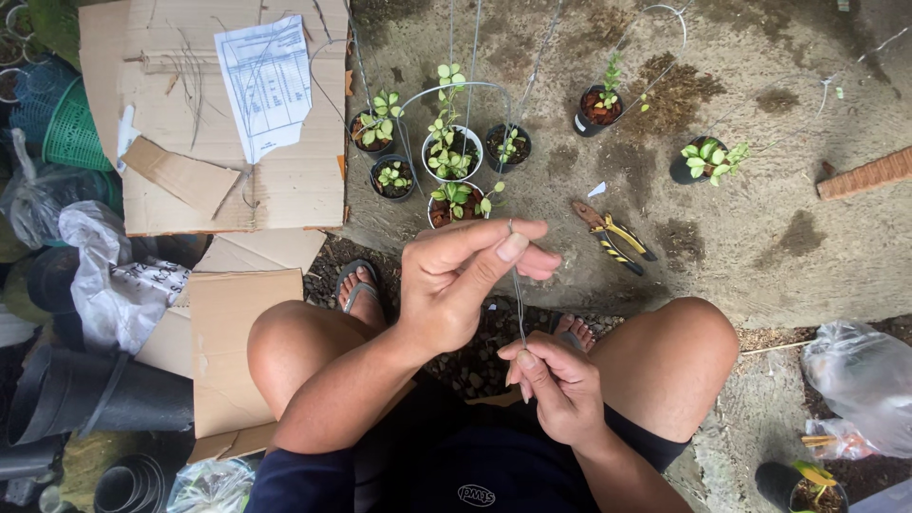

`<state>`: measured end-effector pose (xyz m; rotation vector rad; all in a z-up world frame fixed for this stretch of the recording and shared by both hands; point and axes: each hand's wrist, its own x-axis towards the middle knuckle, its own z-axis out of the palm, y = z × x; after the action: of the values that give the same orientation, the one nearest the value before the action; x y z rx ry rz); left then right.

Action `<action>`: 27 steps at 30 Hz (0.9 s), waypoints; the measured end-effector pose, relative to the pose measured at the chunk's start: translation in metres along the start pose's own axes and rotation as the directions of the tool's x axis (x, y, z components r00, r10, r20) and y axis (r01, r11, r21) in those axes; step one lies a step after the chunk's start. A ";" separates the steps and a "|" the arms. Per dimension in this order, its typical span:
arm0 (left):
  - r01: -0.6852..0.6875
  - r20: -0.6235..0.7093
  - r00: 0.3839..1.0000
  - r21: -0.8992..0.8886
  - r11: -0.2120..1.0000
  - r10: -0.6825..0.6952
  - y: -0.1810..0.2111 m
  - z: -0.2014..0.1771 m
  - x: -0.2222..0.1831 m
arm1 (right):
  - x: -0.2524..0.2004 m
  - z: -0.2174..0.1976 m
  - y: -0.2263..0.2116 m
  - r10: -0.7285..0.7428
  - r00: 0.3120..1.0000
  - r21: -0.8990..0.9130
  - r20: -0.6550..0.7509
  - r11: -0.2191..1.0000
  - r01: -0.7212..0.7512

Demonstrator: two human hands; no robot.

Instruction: The person sits on the ground and uses pliers to cut and bend metal wire into hooks. They then attach the hooks to existing wire structures, twisting the wire to secure them in place.

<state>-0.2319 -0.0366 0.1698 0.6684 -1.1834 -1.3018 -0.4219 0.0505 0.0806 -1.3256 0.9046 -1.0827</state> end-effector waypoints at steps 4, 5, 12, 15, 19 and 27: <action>0.065 0.040 0.997 -0.118 0.991 -0.061 -0.003 0.001 0.006 | 0.006 0.002 0.001 -0.001 0.999 0.048 -0.033 0.999 0.002; 0.066 0.064 0.996 -0.144 0.987 -0.057 -0.004 0.000 0.008 | 0.007 0.003 0.000 0.015 0.998 0.061 -0.063 0.998 -0.011; 0.176 0.273 0.944 0.058 0.983 -0.185 -0.007 -0.006 0.004 | 0.026 0.000 -0.003 -0.121 0.981 0.101 -0.154 0.985 0.138; 0.190 0.233 0.949 0.115 0.975 -0.212 -0.008 -0.008 0.002 | 0.035 0.002 -0.008 -0.125 0.979 0.056 -0.164 0.989 0.135; 0.039 0.185 0.980 0.182 0.982 -0.073 -0.004 -0.010 0.000 | 0.043 0.008 -0.022 -0.214 0.964 -0.034 -0.158 0.977 0.212; 0.008 0.289 0.953 0.293 0.956 -0.096 0.010 -0.010 -0.003 | 0.073 -0.032 -0.082 -0.352 0.932 0.008 -0.085 0.935 0.354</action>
<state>-0.2188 -0.0340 0.1749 0.7325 -1.6380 -1.3185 -0.4393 -0.0239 0.1661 -1.4682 0.7240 -1.4305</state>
